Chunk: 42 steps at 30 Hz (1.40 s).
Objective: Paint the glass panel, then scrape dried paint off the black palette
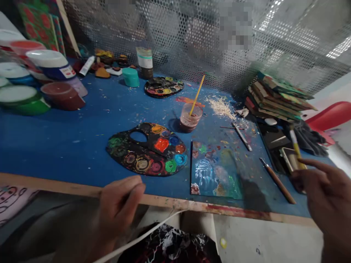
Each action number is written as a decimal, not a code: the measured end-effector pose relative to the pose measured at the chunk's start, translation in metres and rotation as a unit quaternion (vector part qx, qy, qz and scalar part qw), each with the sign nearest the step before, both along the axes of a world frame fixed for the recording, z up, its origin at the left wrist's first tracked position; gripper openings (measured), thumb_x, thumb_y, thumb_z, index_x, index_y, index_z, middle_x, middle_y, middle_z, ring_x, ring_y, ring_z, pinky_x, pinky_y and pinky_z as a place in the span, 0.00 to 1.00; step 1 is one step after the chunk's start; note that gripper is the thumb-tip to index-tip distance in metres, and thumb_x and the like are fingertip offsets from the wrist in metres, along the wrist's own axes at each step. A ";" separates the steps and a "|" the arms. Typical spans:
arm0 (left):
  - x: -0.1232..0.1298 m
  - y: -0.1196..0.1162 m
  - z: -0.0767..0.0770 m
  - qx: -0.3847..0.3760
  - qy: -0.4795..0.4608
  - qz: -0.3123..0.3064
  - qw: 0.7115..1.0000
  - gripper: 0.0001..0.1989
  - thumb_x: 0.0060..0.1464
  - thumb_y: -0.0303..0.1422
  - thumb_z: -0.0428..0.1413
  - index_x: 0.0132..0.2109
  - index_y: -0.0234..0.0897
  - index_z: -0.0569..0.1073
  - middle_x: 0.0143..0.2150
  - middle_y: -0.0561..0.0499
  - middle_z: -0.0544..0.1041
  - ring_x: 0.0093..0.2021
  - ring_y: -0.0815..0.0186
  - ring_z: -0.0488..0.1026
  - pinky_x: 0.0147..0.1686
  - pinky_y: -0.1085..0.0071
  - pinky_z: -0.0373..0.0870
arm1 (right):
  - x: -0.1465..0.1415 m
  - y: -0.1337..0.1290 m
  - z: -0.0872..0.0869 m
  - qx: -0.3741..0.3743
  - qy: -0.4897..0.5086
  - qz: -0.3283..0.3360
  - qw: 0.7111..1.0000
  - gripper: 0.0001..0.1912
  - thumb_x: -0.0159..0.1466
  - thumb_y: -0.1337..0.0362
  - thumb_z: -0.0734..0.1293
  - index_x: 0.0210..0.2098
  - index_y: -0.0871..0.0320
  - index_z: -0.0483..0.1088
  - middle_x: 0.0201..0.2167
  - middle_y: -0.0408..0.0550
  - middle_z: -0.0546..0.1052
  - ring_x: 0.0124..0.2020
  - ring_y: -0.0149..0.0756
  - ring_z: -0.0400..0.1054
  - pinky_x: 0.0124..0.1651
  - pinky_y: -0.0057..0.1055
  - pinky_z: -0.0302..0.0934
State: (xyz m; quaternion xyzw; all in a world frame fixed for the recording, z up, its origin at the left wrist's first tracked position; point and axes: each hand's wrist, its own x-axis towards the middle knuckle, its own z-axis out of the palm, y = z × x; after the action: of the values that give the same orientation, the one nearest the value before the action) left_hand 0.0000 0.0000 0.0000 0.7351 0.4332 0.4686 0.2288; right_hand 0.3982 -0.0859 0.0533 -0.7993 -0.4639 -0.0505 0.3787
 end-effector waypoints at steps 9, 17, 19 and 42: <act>-0.001 -0.001 -0.004 0.076 0.077 -0.022 0.994 0.20 0.65 0.26 0.48 0.24 0.38 0.54 0.19 0.59 0.54 0.18 0.74 0.56 0.20 0.71 0.52 | -0.128 0.075 0.045 0.158 0.124 0.294 0.934 0.06 0.68 0.59 0.69 0.36 0.49 0.79 0.24 0.41 0.79 0.24 0.31 0.73 0.28 0.29 0.68; -0.027 0.009 0.014 0.140 0.085 0.041 0.986 0.07 0.62 0.23 0.52 0.44 0.38 0.70 0.41 0.50 0.79 0.46 0.66 0.77 0.49 0.70 0.74 | -0.169 0.155 0.062 0.054 0.022 0.464 0.884 0.08 0.68 0.62 0.67 0.33 0.56 0.74 0.25 0.40 0.77 0.20 0.25 0.66 0.22 0.25 0.58; -0.029 0.017 0.015 0.141 0.162 0.030 0.976 0.11 0.63 0.30 0.54 0.52 0.35 0.70 0.55 0.43 0.78 0.61 0.57 0.71 0.61 0.60 0.69 | -0.176 0.165 0.060 0.038 0.006 0.456 0.889 0.09 0.67 0.61 0.67 0.31 0.57 0.71 0.22 0.40 0.75 0.19 0.25 0.64 0.22 0.26 0.57; -0.021 0.034 -0.002 0.140 0.281 -0.012 0.949 0.21 0.66 0.44 0.51 0.57 0.33 0.68 0.53 0.40 0.80 0.56 0.47 0.77 0.61 0.38 0.63 | -0.154 0.174 0.030 -0.077 0.128 0.461 0.875 0.16 0.67 0.57 0.66 0.26 0.59 0.71 0.21 0.42 0.74 0.19 0.26 0.67 0.23 0.25 0.60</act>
State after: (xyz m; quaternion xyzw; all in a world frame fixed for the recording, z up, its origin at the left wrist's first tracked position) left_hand -0.0215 0.0338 -0.0020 0.8668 0.4013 0.2959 -0.0018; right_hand 0.2437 0.0877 0.0837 -0.5213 -0.7295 0.2682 0.3523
